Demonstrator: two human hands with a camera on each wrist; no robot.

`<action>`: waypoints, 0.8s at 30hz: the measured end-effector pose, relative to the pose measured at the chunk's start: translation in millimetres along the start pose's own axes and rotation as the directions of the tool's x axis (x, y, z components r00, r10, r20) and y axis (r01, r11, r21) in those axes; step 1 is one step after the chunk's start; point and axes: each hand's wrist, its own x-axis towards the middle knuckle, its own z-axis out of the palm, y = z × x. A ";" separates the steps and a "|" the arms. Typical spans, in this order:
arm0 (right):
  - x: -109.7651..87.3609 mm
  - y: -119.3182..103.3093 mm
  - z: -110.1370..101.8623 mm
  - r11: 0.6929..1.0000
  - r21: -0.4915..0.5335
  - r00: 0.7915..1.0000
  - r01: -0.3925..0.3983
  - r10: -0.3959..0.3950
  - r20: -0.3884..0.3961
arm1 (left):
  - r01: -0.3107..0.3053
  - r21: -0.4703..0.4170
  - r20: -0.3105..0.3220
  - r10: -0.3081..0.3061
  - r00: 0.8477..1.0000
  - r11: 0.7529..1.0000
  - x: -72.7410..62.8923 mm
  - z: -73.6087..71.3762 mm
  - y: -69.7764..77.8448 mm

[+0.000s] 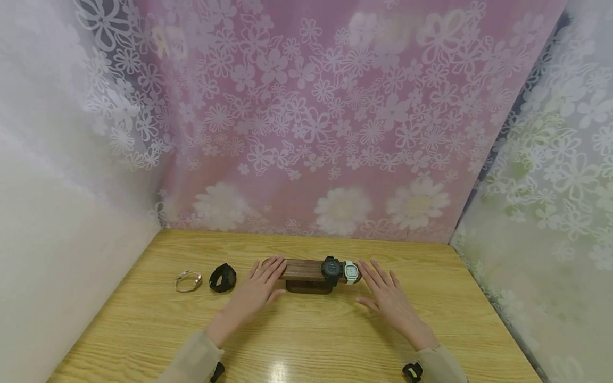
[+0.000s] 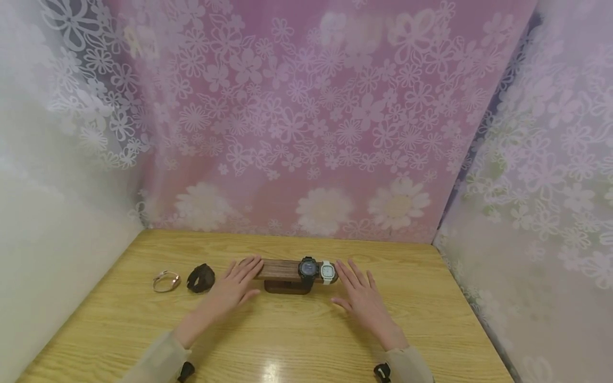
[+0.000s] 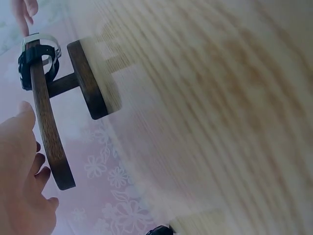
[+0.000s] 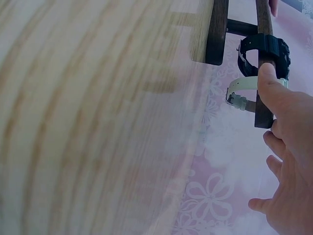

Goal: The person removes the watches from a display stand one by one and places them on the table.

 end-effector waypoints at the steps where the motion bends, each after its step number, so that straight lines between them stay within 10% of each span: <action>1: 0.0 0.1 0.5 1.000 0.003 1.000 0.002 -0.002 -0.003 | -0.002 0.001 0.007 0.002 1.000 1.000 -0.2 -0.3 0.8; 24: 31.0 11.8 -13.1 0.971 0.232 0.989 0.062 -0.029 -0.143 | -0.034 0.000 -0.016 0.034 0.999 0.999 -0.5 -1.0 4.7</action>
